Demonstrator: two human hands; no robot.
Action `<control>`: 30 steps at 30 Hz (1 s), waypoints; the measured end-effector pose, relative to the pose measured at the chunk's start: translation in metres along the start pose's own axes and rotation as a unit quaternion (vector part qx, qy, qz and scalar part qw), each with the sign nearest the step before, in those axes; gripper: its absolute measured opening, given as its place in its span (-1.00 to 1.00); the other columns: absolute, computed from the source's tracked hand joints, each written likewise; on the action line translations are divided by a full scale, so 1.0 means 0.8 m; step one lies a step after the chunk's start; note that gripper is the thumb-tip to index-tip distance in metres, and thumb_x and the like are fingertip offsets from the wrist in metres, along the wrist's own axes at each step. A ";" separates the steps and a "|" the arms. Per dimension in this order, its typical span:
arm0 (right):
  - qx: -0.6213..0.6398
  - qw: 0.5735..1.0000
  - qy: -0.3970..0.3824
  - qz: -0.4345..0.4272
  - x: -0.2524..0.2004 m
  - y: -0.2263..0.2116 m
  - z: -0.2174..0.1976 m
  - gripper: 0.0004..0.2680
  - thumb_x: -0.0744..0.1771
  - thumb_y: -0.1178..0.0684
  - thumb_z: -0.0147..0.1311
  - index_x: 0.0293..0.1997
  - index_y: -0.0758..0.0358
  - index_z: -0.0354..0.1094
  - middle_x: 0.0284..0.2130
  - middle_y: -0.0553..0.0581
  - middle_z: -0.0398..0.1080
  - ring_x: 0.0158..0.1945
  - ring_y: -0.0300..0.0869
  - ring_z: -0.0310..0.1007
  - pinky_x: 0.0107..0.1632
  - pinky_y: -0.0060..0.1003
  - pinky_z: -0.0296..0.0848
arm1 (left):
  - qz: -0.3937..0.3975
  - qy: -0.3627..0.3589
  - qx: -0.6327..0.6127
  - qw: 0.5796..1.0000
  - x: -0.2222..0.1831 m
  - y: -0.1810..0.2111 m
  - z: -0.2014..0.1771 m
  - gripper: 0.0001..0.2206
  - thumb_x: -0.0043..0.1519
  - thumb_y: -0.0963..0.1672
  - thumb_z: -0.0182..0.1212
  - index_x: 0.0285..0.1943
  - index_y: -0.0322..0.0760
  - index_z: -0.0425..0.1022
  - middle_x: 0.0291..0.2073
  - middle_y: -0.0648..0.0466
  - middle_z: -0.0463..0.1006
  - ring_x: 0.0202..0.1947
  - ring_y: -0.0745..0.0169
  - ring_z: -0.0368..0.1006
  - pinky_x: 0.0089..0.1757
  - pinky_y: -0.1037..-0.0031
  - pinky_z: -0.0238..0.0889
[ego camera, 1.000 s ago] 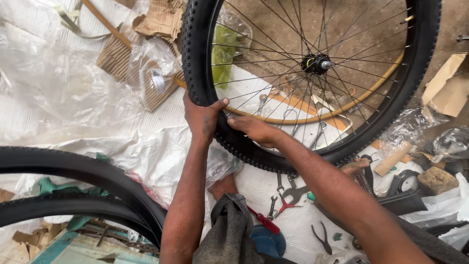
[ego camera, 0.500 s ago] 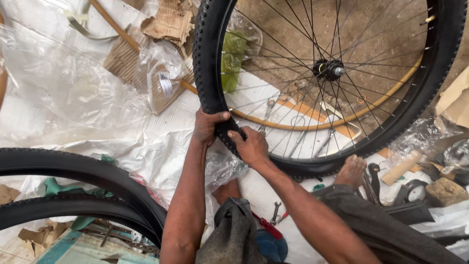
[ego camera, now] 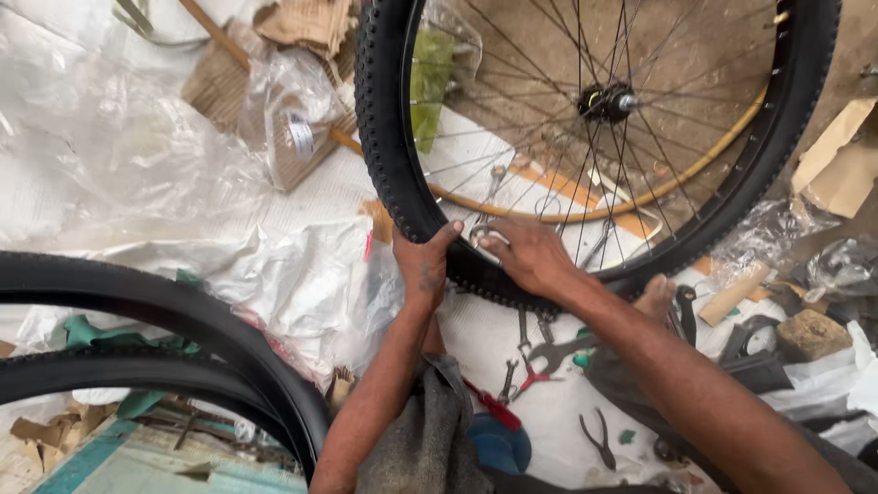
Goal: The person tucks a black inner tube into a bicycle tire on a wheel rim by hand. They push the tire bead into the rim and then use a pump to inflate the tire.
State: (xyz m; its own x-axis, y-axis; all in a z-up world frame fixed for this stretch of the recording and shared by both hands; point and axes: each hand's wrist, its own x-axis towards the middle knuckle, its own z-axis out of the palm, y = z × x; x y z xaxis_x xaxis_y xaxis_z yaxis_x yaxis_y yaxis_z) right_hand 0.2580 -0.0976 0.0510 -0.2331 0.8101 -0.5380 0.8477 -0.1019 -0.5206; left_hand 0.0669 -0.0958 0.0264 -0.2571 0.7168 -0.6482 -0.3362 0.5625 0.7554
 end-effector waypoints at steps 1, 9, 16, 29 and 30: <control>-0.006 0.999 -0.039 -0.005 0.021 -0.002 -0.002 -0.65 0.39 -0.18 -0.04 0.14 0.28 0.42 -0.11 0.36 0.50 -0.02 0.17 0.49 0.11 0.04 0.39 | 0.009 -0.013 0.001 1.000 0.018 0.016 0.004 -0.50 -0.05 -0.19 0.53 0.05 -0.42 0.41 -0.25 0.07 0.54 -0.27 0.26 0.49 -0.19 0.45 0.41; 0.315 0.905 -0.255 0.128 0.126 -0.049 0.005 -0.60 0.39 -0.23 -0.11 0.30 0.17 0.28 0.02 0.12 0.48 -0.01 -0.15 0.44 0.02 -0.10 0.42 | 0.005 -0.077 0.066 0.995 0.096 0.098 -0.010 -0.43 -0.13 -0.22 0.53 0.05 -0.37 0.32 -0.29 0.10 0.51 -0.34 0.29 0.49 -0.27 0.44 0.46; 0.391 0.860 -0.274 0.182 0.148 -0.048 0.030 -0.63 0.38 -0.18 0.01 0.18 0.31 0.40 -0.05 0.19 0.52 -0.06 -0.08 0.49 -0.05 -0.05 0.47 | -0.112 -0.199 -0.057 0.972 0.138 0.070 -0.041 -0.50 -0.12 -0.32 0.42 0.03 -0.45 0.39 -0.33 0.05 0.52 -0.37 0.19 0.49 -0.27 0.36 0.47; 0.146 0.981 0.126 0.029 0.066 -0.100 0.053 -0.67 0.31 -0.04 0.17 0.15 0.26 0.36 -0.21 0.33 0.50 -0.13 0.19 0.54 -0.08 -0.01 0.49 | -0.012 -0.087 -0.083 0.993 0.080 0.012 -0.053 -0.40 -0.04 -0.20 0.51 0.22 -0.37 0.36 -0.16 0.05 0.57 -0.22 0.26 0.51 -0.15 0.45 0.45; 0.118 0.976 0.181 -0.032 0.053 -0.096 0.043 -0.72 0.33 0.01 0.16 0.11 0.29 0.37 -0.17 0.33 0.49 -0.10 0.19 0.53 -0.07 -0.03 0.49 | 0.015 -0.061 -0.091 0.994 0.078 0.013 -0.044 -0.38 -0.03 -0.18 0.51 0.24 -0.36 0.34 -0.14 0.04 0.57 -0.22 0.26 0.51 -0.15 0.45 0.45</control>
State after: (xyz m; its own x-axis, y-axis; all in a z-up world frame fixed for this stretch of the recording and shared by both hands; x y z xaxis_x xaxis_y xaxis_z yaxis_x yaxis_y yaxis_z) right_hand 0.1669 -0.0752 0.0456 -0.0613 0.9656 -0.2526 0.6938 -0.1408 -0.7063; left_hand 0.0152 -0.0597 -0.0097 -0.1611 0.7837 -0.5999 -0.4912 0.4635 0.7375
